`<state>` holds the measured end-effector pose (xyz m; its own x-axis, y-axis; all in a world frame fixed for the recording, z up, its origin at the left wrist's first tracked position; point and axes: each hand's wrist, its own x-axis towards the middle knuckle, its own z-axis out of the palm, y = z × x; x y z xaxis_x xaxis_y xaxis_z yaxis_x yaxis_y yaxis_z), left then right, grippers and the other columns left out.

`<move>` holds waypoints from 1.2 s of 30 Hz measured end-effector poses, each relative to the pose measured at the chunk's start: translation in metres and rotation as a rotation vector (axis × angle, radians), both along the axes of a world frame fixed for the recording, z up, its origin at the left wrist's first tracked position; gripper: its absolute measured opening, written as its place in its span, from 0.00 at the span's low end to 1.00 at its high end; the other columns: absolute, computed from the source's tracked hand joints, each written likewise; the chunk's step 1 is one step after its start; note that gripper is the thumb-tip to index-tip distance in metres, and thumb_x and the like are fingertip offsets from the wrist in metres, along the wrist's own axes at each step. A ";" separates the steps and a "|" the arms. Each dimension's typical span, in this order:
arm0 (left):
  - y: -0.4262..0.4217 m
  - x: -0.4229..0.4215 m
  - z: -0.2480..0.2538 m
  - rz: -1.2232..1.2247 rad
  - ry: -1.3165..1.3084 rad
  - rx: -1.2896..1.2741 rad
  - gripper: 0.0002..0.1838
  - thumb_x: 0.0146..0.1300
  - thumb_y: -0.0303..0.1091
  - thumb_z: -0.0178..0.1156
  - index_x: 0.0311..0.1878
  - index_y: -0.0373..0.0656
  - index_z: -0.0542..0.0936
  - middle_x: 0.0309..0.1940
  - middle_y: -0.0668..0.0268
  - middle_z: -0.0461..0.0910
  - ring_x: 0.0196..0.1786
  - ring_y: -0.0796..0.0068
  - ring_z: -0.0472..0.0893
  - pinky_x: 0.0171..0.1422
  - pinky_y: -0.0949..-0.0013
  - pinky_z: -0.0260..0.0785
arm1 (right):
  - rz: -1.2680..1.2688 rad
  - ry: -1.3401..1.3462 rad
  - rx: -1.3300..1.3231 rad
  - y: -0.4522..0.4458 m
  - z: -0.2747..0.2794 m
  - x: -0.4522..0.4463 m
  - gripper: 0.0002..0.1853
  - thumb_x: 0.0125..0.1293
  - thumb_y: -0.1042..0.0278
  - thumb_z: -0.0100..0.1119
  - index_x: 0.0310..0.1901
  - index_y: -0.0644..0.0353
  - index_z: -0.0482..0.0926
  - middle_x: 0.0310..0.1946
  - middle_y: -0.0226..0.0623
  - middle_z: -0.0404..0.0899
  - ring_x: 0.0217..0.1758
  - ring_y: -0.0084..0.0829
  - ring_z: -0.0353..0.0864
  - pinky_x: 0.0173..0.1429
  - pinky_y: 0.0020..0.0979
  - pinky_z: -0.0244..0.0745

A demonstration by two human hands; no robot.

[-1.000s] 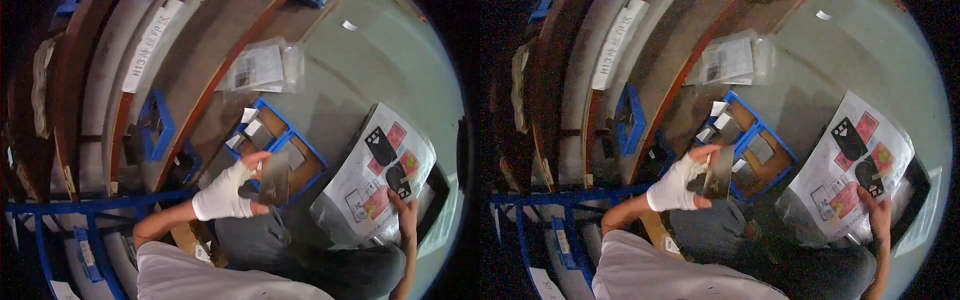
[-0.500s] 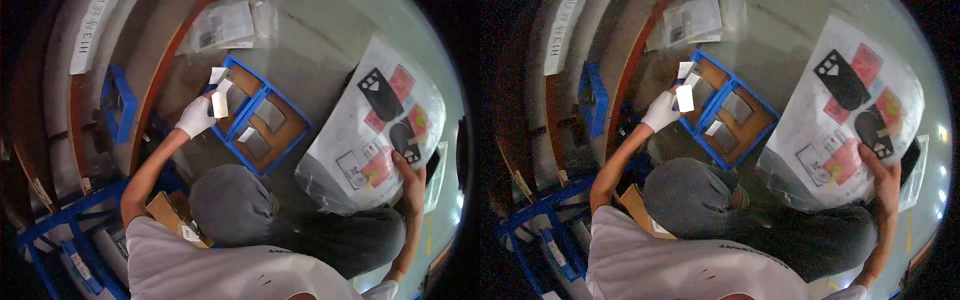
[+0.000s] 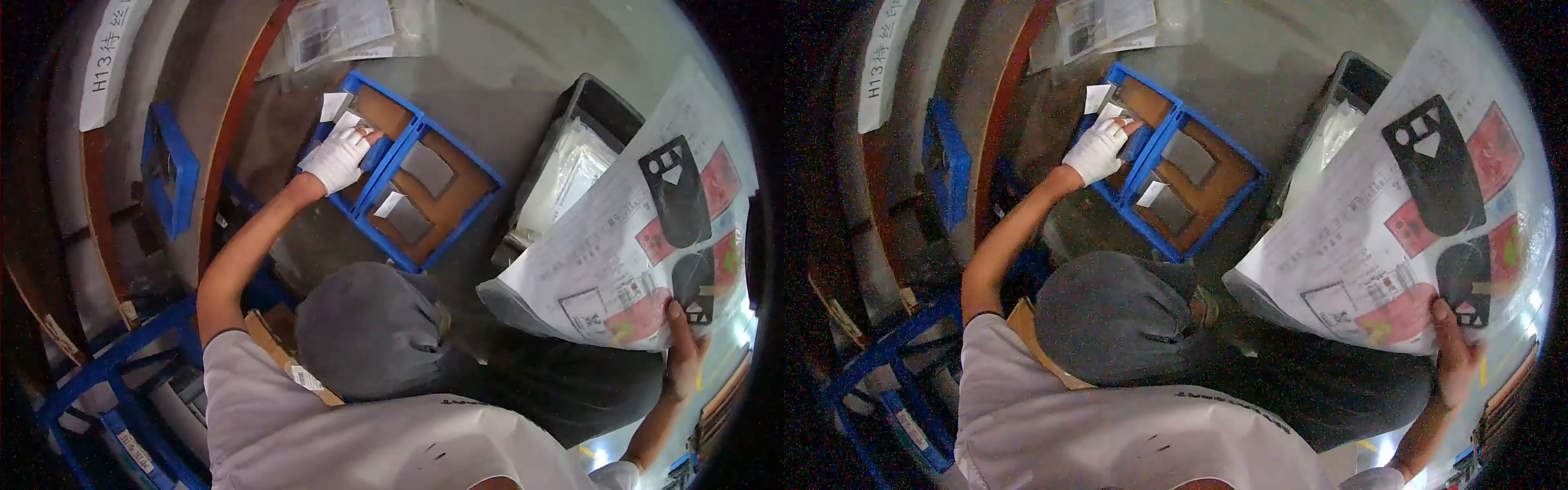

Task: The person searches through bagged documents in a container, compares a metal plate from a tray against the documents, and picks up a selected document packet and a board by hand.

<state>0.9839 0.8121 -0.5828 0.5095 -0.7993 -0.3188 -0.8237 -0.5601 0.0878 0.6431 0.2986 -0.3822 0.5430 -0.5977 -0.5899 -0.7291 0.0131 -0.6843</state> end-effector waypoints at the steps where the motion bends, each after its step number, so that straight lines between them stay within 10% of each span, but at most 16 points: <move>1: -0.001 -0.001 -0.001 -0.005 0.003 -0.003 0.39 0.51 0.31 0.68 0.69 0.46 0.67 0.61 0.50 0.73 0.67 0.51 0.70 0.71 0.56 0.63 | -0.010 0.012 -0.014 0.001 0.003 -0.005 0.18 0.61 0.70 0.70 0.52 0.66 0.80 0.48 0.34 0.82 0.49 0.26 0.79 0.57 0.29 0.72; 9: -0.009 0.003 0.004 0.045 0.057 0.125 0.39 0.51 0.31 0.66 0.70 0.43 0.67 0.63 0.51 0.73 0.67 0.53 0.71 0.73 0.57 0.61 | -0.086 -0.065 0.015 0.032 0.032 -0.028 0.30 0.50 0.80 0.77 0.56 0.68 0.76 0.45 0.40 0.83 0.47 0.32 0.82 0.55 0.33 0.79; 23: -0.020 0.003 -0.012 -0.087 0.003 0.162 0.39 0.49 0.27 0.63 0.69 0.42 0.67 0.65 0.54 0.71 0.69 0.54 0.69 0.73 0.55 0.61 | -0.144 0.040 0.098 0.032 0.039 -0.003 0.20 0.57 0.76 0.73 0.51 0.66 0.80 0.44 0.34 0.83 0.46 0.27 0.80 0.54 0.29 0.74; 30: -0.033 0.005 -0.008 -0.042 0.078 0.182 0.49 0.44 0.32 0.75 0.72 0.39 0.62 0.66 0.52 0.69 0.72 0.53 0.65 0.77 0.56 0.58 | 0.327 -0.185 0.237 0.025 0.033 0.039 0.19 0.61 0.78 0.69 0.54 0.64 0.79 0.47 0.32 0.82 0.50 0.25 0.79 0.55 0.28 0.74; 36: -0.069 -0.031 0.078 0.528 0.403 -0.315 0.39 0.59 0.34 0.67 0.73 0.42 0.63 0.63 0.50 0.74 0.65 0.51 0.74 0.71 0.60 0.63 | 0.444 -0.184 0.244 0.020 0.028 0.047 0.24 0.66 0.75 0.65 0.63 0.64 0.72 0.54 0.35 0.80 0.56 0.28 0.77 0.60 0.30 0.72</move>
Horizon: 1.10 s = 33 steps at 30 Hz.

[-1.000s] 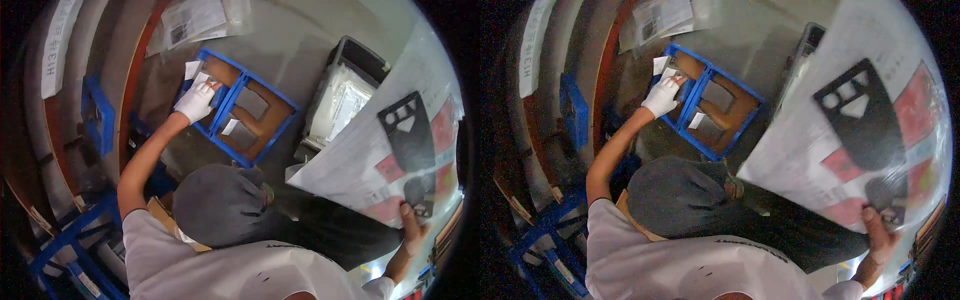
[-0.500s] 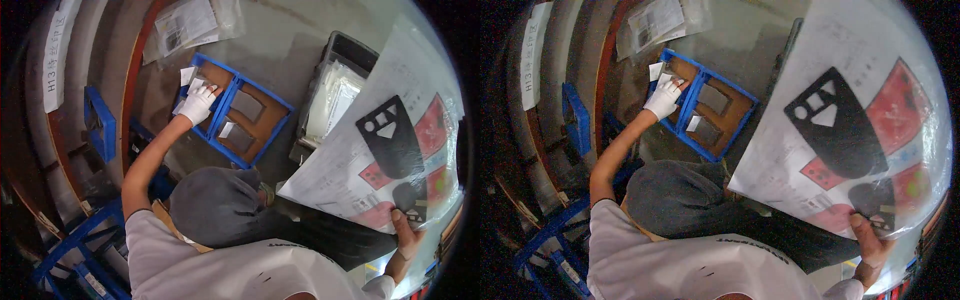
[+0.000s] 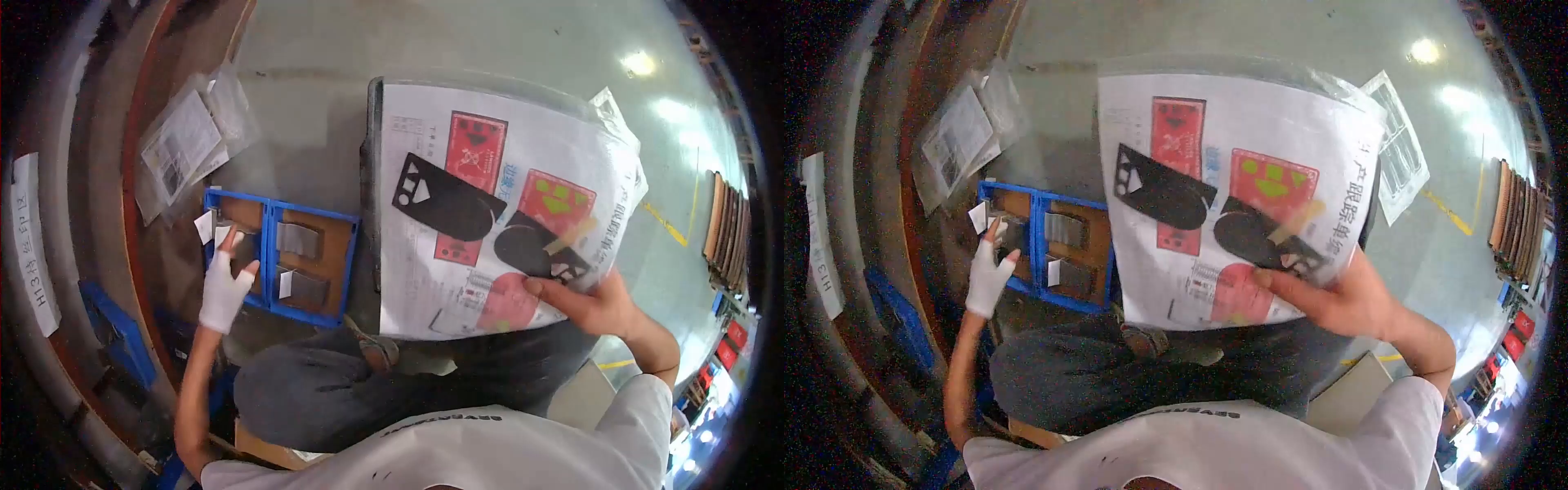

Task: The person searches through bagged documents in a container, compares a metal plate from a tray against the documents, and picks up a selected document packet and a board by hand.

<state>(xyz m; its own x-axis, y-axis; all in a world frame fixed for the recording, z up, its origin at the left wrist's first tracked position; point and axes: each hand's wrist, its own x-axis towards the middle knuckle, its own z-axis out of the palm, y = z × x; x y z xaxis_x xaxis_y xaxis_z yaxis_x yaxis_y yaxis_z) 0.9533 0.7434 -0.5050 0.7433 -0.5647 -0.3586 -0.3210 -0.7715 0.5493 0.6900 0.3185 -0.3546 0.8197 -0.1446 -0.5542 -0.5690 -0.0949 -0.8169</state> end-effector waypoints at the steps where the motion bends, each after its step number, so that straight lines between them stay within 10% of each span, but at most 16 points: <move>1: -0.009 -0.011 0.031 0.018 0.076 -0.066 0.37 0.62 0.35 0.65 0.73 0.43 0.64 0.62 0.51 0.75 0.64 0.53 0.75 0.70 0.61 0.64 | 0.008 -0.002 0.002 -0.005 -0.005 0.001 0.24 0.66 0.75 0.65 0.63 0.64 0.72 0.54 0.35 0.80 0.56 0.28 0.77 0.60 0.30 0.72; 7: -0.041 -0.072 0.186 -0.243 0.369 -0.110 0.31 0.57 0.40 0.69 0.64 0.43 0.75 0.57 0.55 0.79 0.62 0.56 0.77 0.68 0.57 0.67 | 0.015 0.058 -0.236 -0.032 -0.022 -0.002 0.16 0.67 0.72 0.64 0.54 0.65 0.79 0.48 0.36 0.84 0.50 0.28 0.81 0.56 0.32 0.75; 11: -0.039 -0.104 0.172 -0.483 -0.198 -0.209 0.20 0.52 0.36 0.69 0.50 0.46 0.82 0.43 0.60 0.81 0.47 0.59 0.81 0.52 0.56 0.73 | 0.223 -0.128 -0.413 -0.043 -0.011 0.006 0.14 0.67 0.72 0.63 0.53 0.66 0.80 0.48 0.42 0.85 0.51 0.36 0.83 0.57 0.36 0.74; 19: -0.015 -0.098 0.178 -0.381 -0.048 -0.194 0.13 0.55 0.34 0.64 0.44 0.44 0.84 0.37 0.58 0.83 0.44 0.56 0.82 0.51 0.56 0.73 | 0.468 -0.111 -0.565 -0.045 -0.014 -0.001 0.11 0.68 0.68 0.59 0.49 0.62 0.81 0.42 0.54 0.83 0.47 0.58 0.80 0.48 0.45 0.75; 29: 0.003 -0.139 0.223 -0.252 0.076 -0.018 0.12 0.58 0.35 0.56 0.42 0.43 0.84 0.37 0.55 0.84 0.44 0.54 0.82 0.53 0.54 0.73 | 0.568 -0.059 -0.572 -0.006 0.047 -0.052 0.09 0.66 0.66 0.58 0.45 0.55 0.81 0.35 0.51 0.82 0.40 0.57 0.82 0.43 0.50 0.76; 33: 0.010 -0.182 0.236 -0.386 -0.031 0.145 0.12 0.59 0.39 0.57 0.39 0.42 0.83 0.34 0.59 0.84 0.42 0.58 0.83 0.49 0.55 0.73 | 0.404 0.084 -0.597 0.006 0.035 -0.117 0.12 0.64 0.64 0.61 0.39 0.66 0.80 0.31 0.61 0.79 0.38 0.64 0.78 0.39 0.51 0.73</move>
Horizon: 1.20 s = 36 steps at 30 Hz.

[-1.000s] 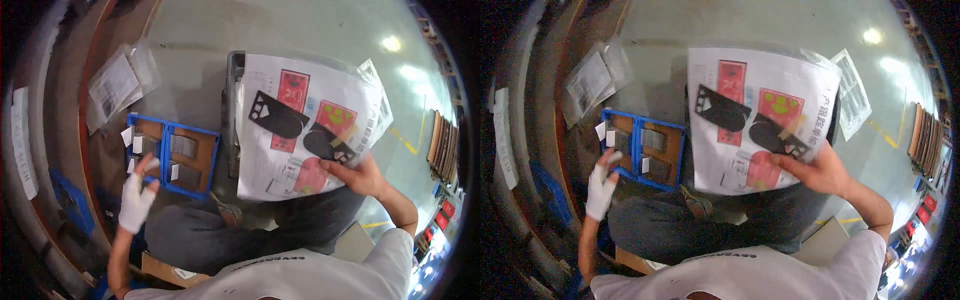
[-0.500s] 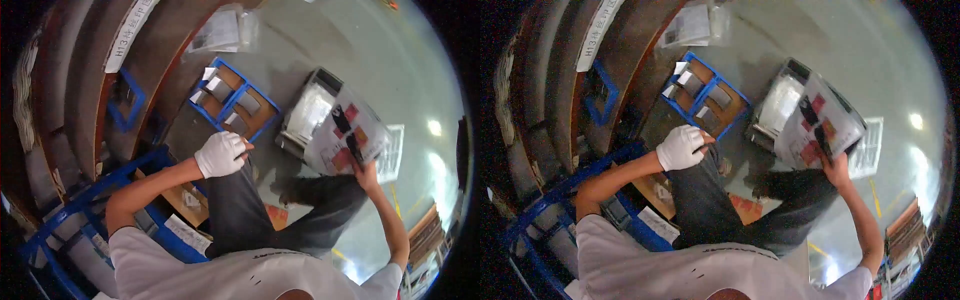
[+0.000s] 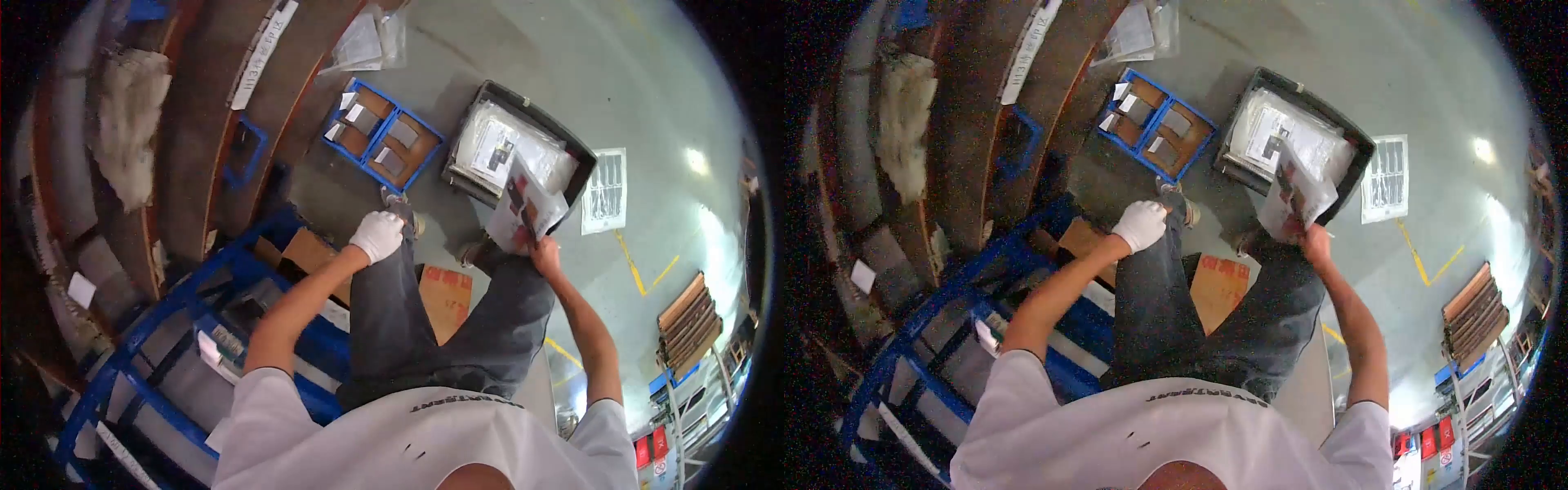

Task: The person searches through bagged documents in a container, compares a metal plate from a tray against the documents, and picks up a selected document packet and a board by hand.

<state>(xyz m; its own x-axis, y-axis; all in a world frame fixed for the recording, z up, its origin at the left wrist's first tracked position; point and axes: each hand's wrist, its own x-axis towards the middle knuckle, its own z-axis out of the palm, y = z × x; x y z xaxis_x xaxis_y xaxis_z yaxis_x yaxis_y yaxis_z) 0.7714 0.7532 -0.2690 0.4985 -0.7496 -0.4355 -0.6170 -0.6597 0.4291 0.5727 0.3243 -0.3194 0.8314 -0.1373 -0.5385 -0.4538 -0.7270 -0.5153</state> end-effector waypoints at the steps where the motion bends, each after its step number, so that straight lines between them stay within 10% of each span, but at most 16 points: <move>1: 0.001 -0.014 0.005 -0.028 -0.013 0.073 0.12 0.60 0.40 0.57 0.39 0.42 0.82 0.35 0.59 0.83 0.43 0.58 0.83 0.49 0.56 0.73 | -0.064 0.041 -0.125 0.004 -0.012 -0.026 0.18 0.66 0.59 0.62 0.36 0.71 0.80 0.26 0.55 0.81 0.31 0.56 0.81 0.37 0.50 0.72; 6: -0.028 -0.071 0.081 0.408 0.371 0.237 0.29 0.66 0.48 0.57 0.63 0.37 0.73 0.56 0.47 0.78 0.59 0.50 0.78 0.62 0.55 0.70 | -0.968 0.135 0.545 0.060 0.144 -0.007 0.24 0.66 0.61 0.65 0.59 0.67 0.75 0.52 0.37 0.80 0.54 0.33 0.78 0.61 0.34 0.71; 12: -0.078 -0.096 0.129 1.066 0.677 -0.228 0.34 0.68 0.55 0.60 0.63 0.33 0.73 0.55 0.59 0.80 0.55 0.70 0.79 0.60 0.68 0.69 | -1.091 0.327 1.090 0.062 0.247 -0.037 0.20 0.61 0.77 0.66 0.56 0.67 0.76 0.48 0.36 0.82 0.50 0.31 0.81 0.57 0.34 0.77; 15: -0.115 -0.095 0.189 1.138 1.389 -0.142 0.26 0.65 0.47 0.66 0.57 0.37 0.79 0.49 0.65 0.82 0.49 0.77 0.80 0.55 0.70 0.71 | -1.085 0.289 1.085 0.048 0.263 -0.057 0.22 0.60 0.78 0.66 0.57 0.67 0.76 0.50 0.37 0.81 0.50 0.32 0.82 0.56 0.34 0.78; 29: -0.141 -0.109 0.265 1.066 1.031 -0.214 0.18 0.66 0.37 0.64 0.55 0.36 0.81 0.42 0.70 0.83 0.40 0.82 0.79 0.45 0.73 0.73 | -1.298 -0.012 1.485 0.033 0.296 -0.090 0.26 0.74 0.56 0.51 0.65 0.68 0.68 0.64 0.43 0.74 0.67 0.38 0.73 0.75 0.42 0.62; 36: -0.135 -0.094 0.293 1.021 0.893 -0.171 0.19 0.66 0.36 0.64 0.57 0.37 0.81 0.41 0.70 0.83 0.38 0.84 0.78 0.43 0.76 0.71 | -1.177 0.272 1.409 0.076 0.341 -0.048 0.24 0.74 0.65 0.54 0.67 0.66 0.66 0.61 0.43 0.75 0.60 0.40 0.79 0.65 0.43 0.76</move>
